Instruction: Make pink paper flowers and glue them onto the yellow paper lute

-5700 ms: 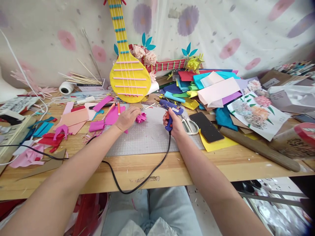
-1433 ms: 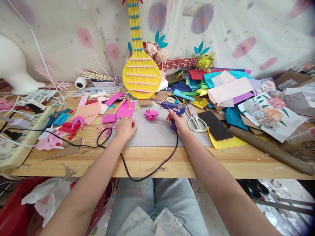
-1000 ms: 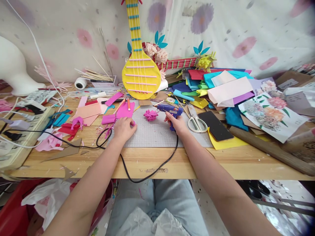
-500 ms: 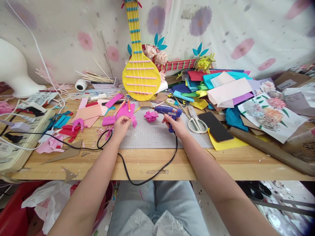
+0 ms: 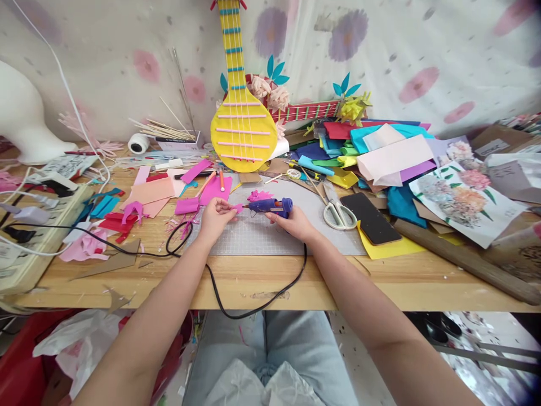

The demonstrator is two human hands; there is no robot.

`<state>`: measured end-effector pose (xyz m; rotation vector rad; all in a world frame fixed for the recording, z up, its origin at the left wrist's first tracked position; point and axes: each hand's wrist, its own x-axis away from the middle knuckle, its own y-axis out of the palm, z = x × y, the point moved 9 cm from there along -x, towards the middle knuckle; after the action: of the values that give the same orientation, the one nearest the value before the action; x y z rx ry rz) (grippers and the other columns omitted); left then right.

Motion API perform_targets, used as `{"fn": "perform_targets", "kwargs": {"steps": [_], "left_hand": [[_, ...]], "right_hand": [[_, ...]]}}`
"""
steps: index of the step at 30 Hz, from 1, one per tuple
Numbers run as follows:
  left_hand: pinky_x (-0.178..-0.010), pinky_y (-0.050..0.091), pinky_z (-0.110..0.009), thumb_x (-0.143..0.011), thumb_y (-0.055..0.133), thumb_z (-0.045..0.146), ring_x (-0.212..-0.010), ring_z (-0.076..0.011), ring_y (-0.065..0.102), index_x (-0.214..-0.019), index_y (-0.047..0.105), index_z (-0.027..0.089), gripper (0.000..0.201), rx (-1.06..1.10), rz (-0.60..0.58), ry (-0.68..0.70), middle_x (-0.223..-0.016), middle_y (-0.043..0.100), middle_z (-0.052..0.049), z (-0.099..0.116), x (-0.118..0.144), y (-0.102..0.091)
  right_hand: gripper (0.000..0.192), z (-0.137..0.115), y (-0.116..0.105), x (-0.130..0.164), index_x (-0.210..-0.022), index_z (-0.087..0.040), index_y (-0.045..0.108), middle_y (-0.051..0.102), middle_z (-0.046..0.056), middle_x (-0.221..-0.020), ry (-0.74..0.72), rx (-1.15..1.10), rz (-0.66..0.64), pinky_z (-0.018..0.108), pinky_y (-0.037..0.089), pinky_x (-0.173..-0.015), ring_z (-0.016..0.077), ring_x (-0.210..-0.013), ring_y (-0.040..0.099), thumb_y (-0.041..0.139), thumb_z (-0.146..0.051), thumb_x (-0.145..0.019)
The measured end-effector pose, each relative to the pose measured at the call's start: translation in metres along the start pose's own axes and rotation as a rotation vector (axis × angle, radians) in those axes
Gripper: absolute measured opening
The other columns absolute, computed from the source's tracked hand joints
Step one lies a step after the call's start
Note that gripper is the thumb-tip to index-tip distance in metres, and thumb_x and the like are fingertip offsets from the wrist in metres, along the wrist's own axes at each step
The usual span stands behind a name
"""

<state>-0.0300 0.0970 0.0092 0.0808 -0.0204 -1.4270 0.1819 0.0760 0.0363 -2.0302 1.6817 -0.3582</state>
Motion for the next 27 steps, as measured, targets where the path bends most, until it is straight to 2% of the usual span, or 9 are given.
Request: {"fn": "perform_targets", "kwargs": {"steps": [6,12,27], "left_hand": [[-0.047,0.051,-0.021,-0.054,0.074,0.02,-0.059,-0.013,0.064,-0.08,0.045,0.018,0.039,-0.071,0.018,0.024,-0.068,0.06,0.003,0.0043,0.0005,-0.0019],[-0.048,0.051,-0.022,-0.053,0.076,0.021,-0.06,-0.0142,0.065,-0.081,0.044,0.018,0.043,-0.062,0.024,-0.003,-0.066,0.06,0.004,0.0033,0.0001,-0.002],[-0.05,0.052,-0.025,-0.055,0.074,0.016,-0.058,-0.0138,0.064,-0.082,0.044,0.018,0.04,-0.051,0.006,-0.025,-0.065,0.062,0.003,0.0016,0.0,-0.001]], "right_hand": [[0.038,0.0042,-0.0012,-0.0017,-0.084,-0.017,0.068,0.064,0.003,-0.065,-0.012,0.112,0.013,0.027,0.043,-0.06,0.0166,-0.062,0.056,0.058,-0.053,-0.075],[0.037,0.0001,0.0007,-0.0005,-0.086,-0.018,0.069,0.064,0.003,-0.064,-0.027,0.192,0.021,0.025,0.041,-0.058,0.0155,-0.06,0.055,0.056,-0.052,-0.077],[0.038,-0.0046,0.0027,0.0001,-0.098,-0.02,0.069,0.069,0.005,-0.079,-0.023,0.245,0.037,0.029,0.045,-0.066,0.0192,-0.072,0.061,0.056,-0.05,-0.078]]}}
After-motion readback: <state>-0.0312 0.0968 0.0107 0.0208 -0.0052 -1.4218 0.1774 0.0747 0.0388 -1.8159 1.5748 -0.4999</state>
